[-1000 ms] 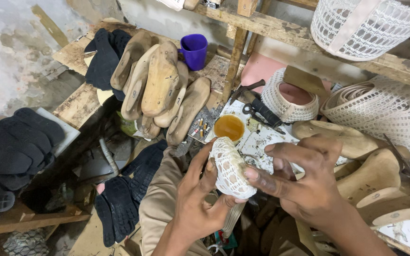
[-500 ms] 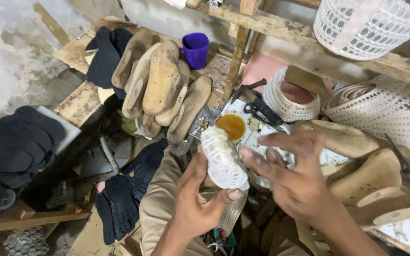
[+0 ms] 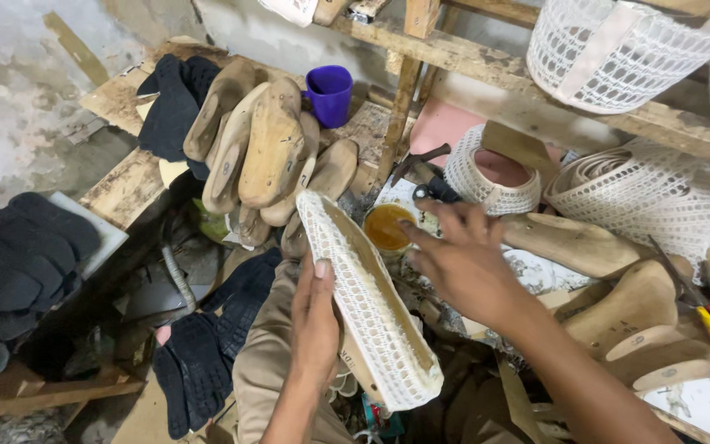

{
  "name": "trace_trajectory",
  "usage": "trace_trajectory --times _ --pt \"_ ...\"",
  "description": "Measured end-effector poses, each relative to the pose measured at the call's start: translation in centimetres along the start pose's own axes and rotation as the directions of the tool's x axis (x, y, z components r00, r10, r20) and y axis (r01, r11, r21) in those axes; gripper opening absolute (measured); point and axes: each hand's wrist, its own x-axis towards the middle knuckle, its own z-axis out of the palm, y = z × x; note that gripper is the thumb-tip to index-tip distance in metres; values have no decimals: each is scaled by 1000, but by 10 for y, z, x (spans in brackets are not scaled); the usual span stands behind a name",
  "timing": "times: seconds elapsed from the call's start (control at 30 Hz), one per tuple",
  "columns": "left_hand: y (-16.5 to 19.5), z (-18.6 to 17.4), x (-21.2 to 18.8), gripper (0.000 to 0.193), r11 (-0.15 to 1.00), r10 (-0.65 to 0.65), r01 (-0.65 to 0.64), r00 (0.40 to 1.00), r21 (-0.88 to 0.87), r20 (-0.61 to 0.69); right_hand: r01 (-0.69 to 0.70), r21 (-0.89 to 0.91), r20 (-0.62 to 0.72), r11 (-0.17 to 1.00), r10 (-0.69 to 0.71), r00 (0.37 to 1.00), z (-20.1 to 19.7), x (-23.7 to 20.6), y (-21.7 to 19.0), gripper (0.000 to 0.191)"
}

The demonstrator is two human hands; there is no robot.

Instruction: The person holds a lace shoe upper with a sole board, dips their fingers into a container of yellow glue, and spreads the glue by hand over the sole surface. They press and smooth the glued area, then place the finished shoe onto an upper shelf rack with other completed shoes.

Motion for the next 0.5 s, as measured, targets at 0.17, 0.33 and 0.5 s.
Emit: trace_trajectory --times 0.17,0.33,0.5 --pt "-22 -8 6 70 997 68 -70 997 46 32 -2 -17 14 1000 3 1000 33 17 7 45" --pt "-30 -24 10 77 949 274 -295 946 108 172 -132 8 32 991 131 991 30 13 11 46" --pt "-29 -19 7 81 876 369 -426 894 227 256 -161 699 42 697 184 982 7 12 15 47"
